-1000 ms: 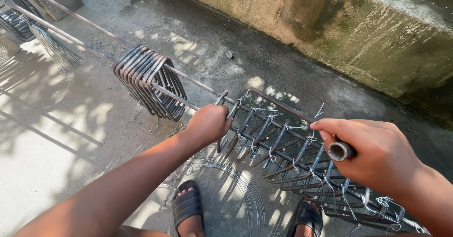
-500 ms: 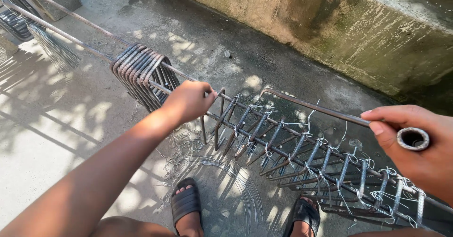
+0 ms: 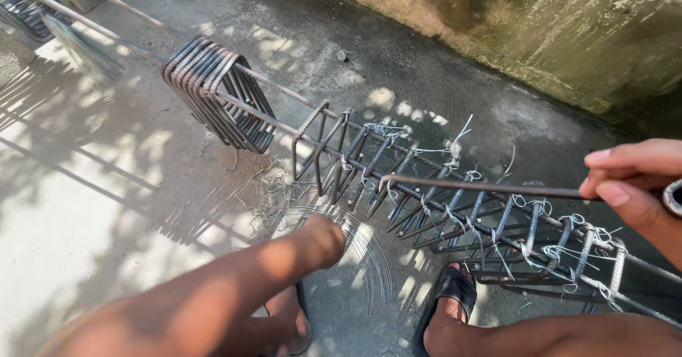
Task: Tying metal wire around rebar stirrups and longitudinal bars using a manual hook tool
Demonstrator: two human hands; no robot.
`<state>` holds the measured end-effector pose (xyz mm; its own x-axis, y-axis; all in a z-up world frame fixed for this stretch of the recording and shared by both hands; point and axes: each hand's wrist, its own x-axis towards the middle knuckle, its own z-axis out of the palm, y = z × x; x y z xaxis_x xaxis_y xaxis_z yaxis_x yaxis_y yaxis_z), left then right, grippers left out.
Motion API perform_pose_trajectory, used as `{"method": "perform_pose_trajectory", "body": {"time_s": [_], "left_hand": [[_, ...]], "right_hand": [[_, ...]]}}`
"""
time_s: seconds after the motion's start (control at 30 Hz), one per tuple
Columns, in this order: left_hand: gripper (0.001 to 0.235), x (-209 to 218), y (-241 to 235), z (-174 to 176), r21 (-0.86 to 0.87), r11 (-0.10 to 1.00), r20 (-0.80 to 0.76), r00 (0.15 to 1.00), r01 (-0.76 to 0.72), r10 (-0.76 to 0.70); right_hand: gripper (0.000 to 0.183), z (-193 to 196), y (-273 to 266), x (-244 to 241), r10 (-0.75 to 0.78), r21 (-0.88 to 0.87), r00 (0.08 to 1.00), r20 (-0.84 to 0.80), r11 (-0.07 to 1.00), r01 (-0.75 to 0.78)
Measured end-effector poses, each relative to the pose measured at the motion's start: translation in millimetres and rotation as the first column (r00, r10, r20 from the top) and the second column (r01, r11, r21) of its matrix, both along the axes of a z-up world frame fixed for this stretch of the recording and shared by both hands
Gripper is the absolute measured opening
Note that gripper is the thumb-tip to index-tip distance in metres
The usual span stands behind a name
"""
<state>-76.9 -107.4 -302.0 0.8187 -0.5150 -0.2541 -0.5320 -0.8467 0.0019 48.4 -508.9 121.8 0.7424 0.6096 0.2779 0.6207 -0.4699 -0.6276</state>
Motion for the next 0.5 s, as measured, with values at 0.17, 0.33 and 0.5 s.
{"method": "perform_pose_trajectory", "body": {"time_s": [0.17, 0.33, 0.5], "left_hand": [[0.022, 22, -41, -44, 0.234, 0.917, -0.468, 0.789, -0.323, 0.398], [0.034, 30, -61, -95, -0.179, 0.813, -0.303, 0.817, -0.555, 0.491], [0.021, 36, -71, -112, -0.465, 0.717, -0.051, 0.824, -0.519, 0.564]], "right_hand": [[0.045, -6, -32, -14, -0.002, -0.067, 0.999, -0.037, 0.998, -0.001], [0.044, -43, -62, -15, 0.049, 0.006, 0.995, -0.085, 0.999, -0.049], [0.058, -174, -206, 117, -0.534, -0.533, -0.011, -0.845, 0.844, -0.064]]}}
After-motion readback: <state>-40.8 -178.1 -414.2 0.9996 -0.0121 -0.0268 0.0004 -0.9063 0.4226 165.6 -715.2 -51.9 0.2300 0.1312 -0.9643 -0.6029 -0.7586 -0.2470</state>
